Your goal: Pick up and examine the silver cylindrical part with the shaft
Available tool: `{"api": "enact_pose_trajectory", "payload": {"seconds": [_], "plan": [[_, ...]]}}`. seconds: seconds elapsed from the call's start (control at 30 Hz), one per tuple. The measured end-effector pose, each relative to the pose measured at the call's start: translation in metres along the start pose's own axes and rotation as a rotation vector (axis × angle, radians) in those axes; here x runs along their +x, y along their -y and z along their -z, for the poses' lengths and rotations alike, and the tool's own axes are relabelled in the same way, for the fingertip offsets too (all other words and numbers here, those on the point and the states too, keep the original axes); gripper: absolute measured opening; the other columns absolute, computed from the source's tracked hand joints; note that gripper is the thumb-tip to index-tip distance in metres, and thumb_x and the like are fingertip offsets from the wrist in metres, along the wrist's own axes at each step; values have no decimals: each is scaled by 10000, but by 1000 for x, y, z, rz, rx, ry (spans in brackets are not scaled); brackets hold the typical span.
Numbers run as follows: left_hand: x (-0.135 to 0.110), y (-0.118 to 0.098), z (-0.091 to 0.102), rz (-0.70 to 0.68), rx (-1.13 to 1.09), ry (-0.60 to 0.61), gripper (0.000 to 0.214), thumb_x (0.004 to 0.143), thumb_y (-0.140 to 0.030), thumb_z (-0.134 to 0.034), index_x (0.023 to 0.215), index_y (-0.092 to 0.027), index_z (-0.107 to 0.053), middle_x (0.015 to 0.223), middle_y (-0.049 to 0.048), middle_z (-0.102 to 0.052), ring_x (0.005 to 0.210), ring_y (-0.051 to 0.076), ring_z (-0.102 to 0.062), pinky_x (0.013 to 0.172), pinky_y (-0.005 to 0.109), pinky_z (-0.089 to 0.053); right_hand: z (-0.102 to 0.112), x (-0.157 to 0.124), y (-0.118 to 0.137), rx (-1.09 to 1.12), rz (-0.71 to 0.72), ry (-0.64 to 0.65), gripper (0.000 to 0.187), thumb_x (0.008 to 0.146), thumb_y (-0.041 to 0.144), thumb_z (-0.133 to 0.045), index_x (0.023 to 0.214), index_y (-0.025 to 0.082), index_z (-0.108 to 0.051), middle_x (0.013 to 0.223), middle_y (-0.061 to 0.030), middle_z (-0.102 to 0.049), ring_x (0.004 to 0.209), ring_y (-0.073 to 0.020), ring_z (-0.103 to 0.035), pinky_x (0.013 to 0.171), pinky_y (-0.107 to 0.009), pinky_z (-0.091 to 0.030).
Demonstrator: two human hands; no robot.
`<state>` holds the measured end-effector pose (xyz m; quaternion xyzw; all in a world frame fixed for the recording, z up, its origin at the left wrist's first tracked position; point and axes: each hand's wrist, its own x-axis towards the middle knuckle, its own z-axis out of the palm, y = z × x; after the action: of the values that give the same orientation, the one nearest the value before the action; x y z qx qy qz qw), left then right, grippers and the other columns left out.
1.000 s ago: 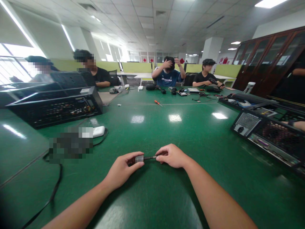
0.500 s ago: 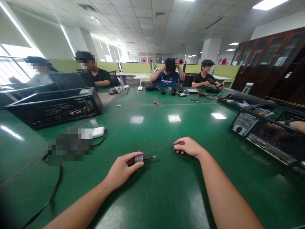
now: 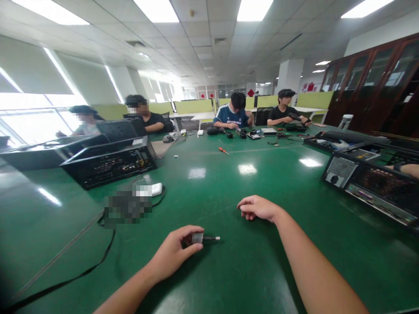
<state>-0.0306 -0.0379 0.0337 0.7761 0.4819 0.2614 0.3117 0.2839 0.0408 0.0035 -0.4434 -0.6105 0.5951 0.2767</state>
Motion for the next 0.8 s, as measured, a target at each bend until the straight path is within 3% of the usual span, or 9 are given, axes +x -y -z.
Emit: {"api": "enact_pose_trajectory", "payload": {"seconds": [0.1,0.23,0.33,0.43,0.5,0.6,0.7,0.8], "plan": [[-45,11,29,74,50,54,314,757,-310,-700,1068,-270,-697,1016,27,-715,927,238,-653,875,337,-506,-55,8,18,-81,36,184,240,831,248,-571,1025,119,-628,865,-64,-680,648,-100,-610,548,-195,-449],[-107,50,78,278,51,-66,350,757,-431,-693,1076,-287,-699,1084,26,-713,1023,290,-641,956,390,-487,-151,29,43,-283,125,387,245,836,200,-539,1047,164,-657,827,-31,-678,600,-102,-609,521,-188,-447],[-138,79,111,407,-29,-180,452,697,-520,-717,1078,-279,-694,1064,27,-727,1004,312,-657,917,389,-523,-217,47,60,-409,293,349,260,832,238,-564,1060,202,-684,806,-15,-691,622,-128,-629,586,-215,-477],[-154,93,128,459,-57,-314,529,636,-573,-741,1056,-253,-698,994,32,-740,944,298,-674,833,337,-558,-264,61,70,-466,381,264,285,836,305,-571,1089,244,-689,869,-5,-715,719,-155,-657,660,-228,-488],[-158,95,130,471,-48,-384,587,628,-601,-734,1077,-226,-686,825,25,-736,793,264,-683,719,298,-572,-283,65,70,-461,406,220,299,835,330,-573,1102,257,-684,889,-1,-721,768,-159,-663,691,-226,-487],[-158,92,128,473,-50,-427,646,620,-627,-725,1096,-194,-677,625,-3,-666,614,217,-635,601,258,-548,-292,64,66,-428,425,106,302,848,342,-556,1105,247,-683,908,-12,-727,800,-159,-666,702,-221,-484],[-157,89,124,494,-81,-418,619,574,-608,-766,1045,-210,-703,759,15,-720,708,233,-663,659,254,-549,-291,61,61,-423,433,49,302,861,334,-537,1106,244,-689,958,-20,-730,836,-159,-668,715,-218,-481],[-154,86,122,537,-127,-394,593,534,-600,-792,1006,-248,-722,917,15,-745,897,282,-673,829,305,-531,-290,58,59,-479,480,51,307,851,356,-559,1106,256,-698,1025,-22,-725,925,-179,-660,790,-238,-477]]}}
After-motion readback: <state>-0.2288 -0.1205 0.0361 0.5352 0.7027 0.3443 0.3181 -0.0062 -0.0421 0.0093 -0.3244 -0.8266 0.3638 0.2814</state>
